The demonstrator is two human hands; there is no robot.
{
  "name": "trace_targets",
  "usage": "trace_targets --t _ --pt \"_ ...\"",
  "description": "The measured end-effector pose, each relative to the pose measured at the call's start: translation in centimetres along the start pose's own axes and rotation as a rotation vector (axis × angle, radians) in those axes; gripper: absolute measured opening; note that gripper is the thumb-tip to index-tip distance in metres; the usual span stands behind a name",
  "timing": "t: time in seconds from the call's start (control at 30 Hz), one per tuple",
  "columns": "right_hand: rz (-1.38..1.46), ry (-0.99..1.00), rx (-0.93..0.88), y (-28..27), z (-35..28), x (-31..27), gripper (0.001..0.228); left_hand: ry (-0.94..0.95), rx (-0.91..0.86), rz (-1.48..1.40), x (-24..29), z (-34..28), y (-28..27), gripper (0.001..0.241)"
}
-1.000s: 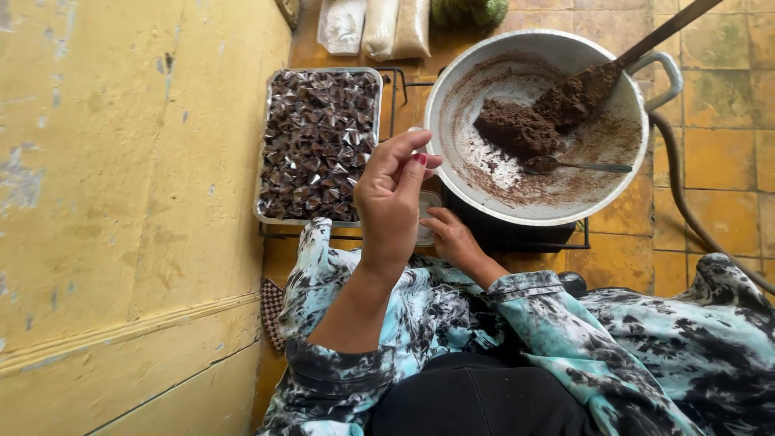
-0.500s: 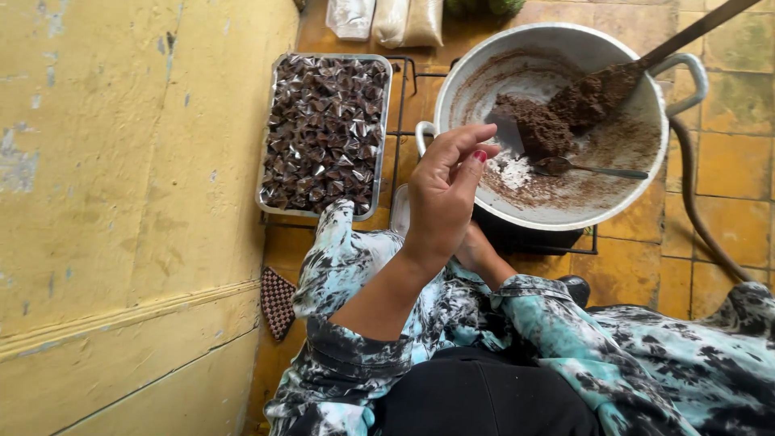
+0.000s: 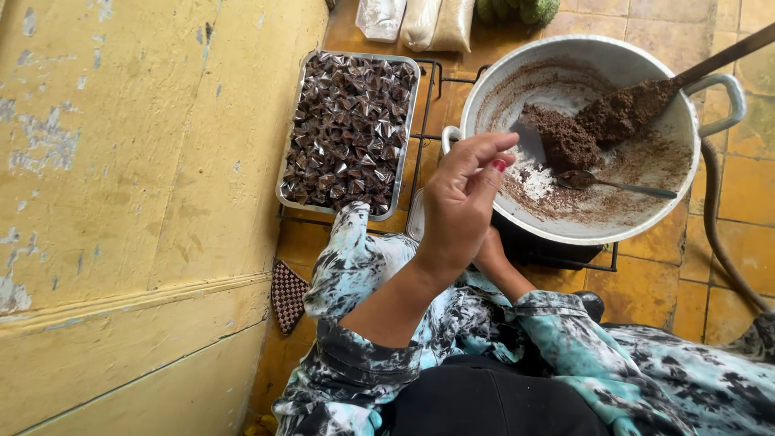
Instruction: Pinching and shaping small portions of dough from a large mixing pot by hand
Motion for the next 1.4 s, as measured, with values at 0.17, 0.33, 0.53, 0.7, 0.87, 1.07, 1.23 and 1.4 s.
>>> trace_targets --t 0.17,0.33,0.53,0.7,0.87,1.07,1.23,1.4 --pt "-0.118 -0.077 0.032 -2.1 0.4 -2.1 0.022 0.043 0.006 0.056 -0.4 0.0 -0.3 0.023" --pt "-0.278 -0.149 0.103 -4.0 0.8 -4.3 0.022 0.034 0.027 -0.005 -0.2 0.3 -0.8 0.026" --pt "-0.501 -0.182 0.189 -9.8 3.9 -3.8 0.023 0.066 0.045 -0.082 -0.5 0.3 -0.4 0.025" --pt "-1.018 0.258 -0.102 -21.1 1.2 16.4 0.017 0.08 0.013 -0.153 0.5 0.2 -0.1 0.021" --pt "-1.106 0.924 -0.8 -23.9 2.7 10.5 0.031 0.058 -0.027 -0.09 2.1 -0.2 -1.0 0.019" --pt "-1.048 0.908 -0.694 -24.0 2.9 9.1 0.032 0.008 -0.025 -0.043 2.7 -0.5 -1.7 0.022" --pt "-0.729 0.968 -0.5 -25.4 5.7 3.0 0.021 -0.012 -0.026 -0.006 2.4 -0.6 -1.5 0.021" --pt "0.199 0.999 -0.16 -25.8 6.3 -0.7 0.015 -0.009 -0.041 0.035 2.1 -0.3 -0.8 0.023"
Point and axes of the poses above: each hand's wrist, its own z-axis towards the middle knuckle, its own y-axis out of the palm, x = y × z, the point moved 2 cm from there along z, towards the middle knuckle, and after that the axes turned 7 degrees about -x, right-handed, at the moved point
